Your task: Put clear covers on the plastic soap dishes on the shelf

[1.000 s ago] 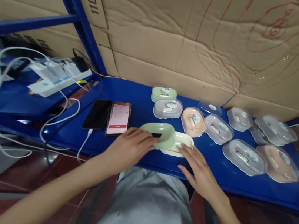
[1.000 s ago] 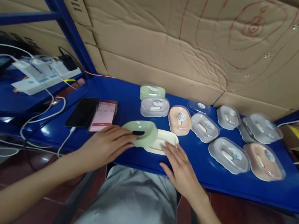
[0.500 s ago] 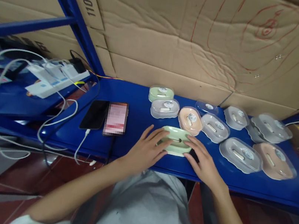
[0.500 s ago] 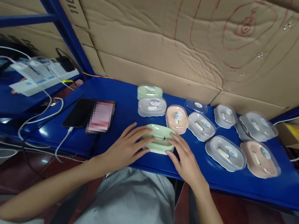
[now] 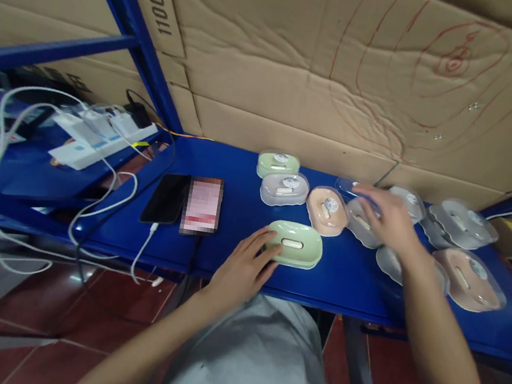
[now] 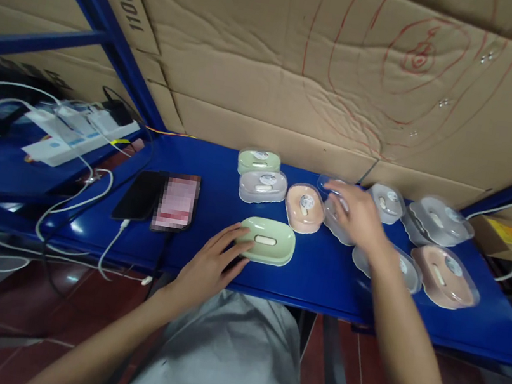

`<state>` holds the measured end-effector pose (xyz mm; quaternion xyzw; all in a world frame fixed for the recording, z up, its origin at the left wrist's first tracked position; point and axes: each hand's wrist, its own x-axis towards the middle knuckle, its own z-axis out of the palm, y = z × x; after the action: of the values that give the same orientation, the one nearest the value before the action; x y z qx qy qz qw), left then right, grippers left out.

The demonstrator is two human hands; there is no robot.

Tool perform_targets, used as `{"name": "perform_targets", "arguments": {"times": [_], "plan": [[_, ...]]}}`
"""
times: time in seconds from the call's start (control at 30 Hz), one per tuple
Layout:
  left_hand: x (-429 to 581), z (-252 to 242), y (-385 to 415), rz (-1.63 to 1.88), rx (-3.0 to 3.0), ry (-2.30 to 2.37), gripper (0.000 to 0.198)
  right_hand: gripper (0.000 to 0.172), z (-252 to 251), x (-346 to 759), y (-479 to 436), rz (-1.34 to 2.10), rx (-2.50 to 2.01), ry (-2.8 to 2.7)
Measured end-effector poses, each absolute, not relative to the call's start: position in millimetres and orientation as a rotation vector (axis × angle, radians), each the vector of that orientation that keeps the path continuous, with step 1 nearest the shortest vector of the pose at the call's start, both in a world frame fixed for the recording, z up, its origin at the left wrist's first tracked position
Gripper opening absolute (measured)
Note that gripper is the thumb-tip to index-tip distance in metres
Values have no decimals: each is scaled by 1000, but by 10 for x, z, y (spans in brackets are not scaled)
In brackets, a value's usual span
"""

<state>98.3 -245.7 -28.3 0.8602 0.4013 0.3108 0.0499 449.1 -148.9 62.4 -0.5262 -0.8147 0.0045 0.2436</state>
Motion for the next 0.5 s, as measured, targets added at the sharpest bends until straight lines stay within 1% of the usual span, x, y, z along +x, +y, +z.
{"name": "perform_targets", "arguments": {"times": [0.07, 0.13, 0.17, 0.23, 0.3, 0.33, 0.43, 0.5], "plan": [[971, -286, -2460, 1015, 2587, 1239, 28, 37, 747, 4721, -920, 93, -1581, -2241], [957, -294, -2471, 1057, 2542, 1249, 26, 45, 768, 4878, -458, 203, -1690, -2271], [949, -299, -2477, 1060, 2522, 1242, 26, 46, 746, 4927, -291, 252, -1729, -2279], [939, -305, -2485, 1042, 2494, 1213, 26, 38, 668, 4985, -91, 327, -1780, -2277], [934, -308, -2487, 1016, 2469, 1196, 26, 32, 590, 5015, -28, 387, -1804, -2261], [933, -308, -2486, 1006, 2455, 1193, 26, 35, 570, 5024, -31, 412, -1808, -2250], [933, -302, -2486, 1001, 2416, 1183, 26, 53, 636, 5012, -137, 471, -1799, -2192], [928, -294, -2488, 1010, 2382, 1160, 26, 56, 772, 4935, -309, 496, -1762, -2140]]}}
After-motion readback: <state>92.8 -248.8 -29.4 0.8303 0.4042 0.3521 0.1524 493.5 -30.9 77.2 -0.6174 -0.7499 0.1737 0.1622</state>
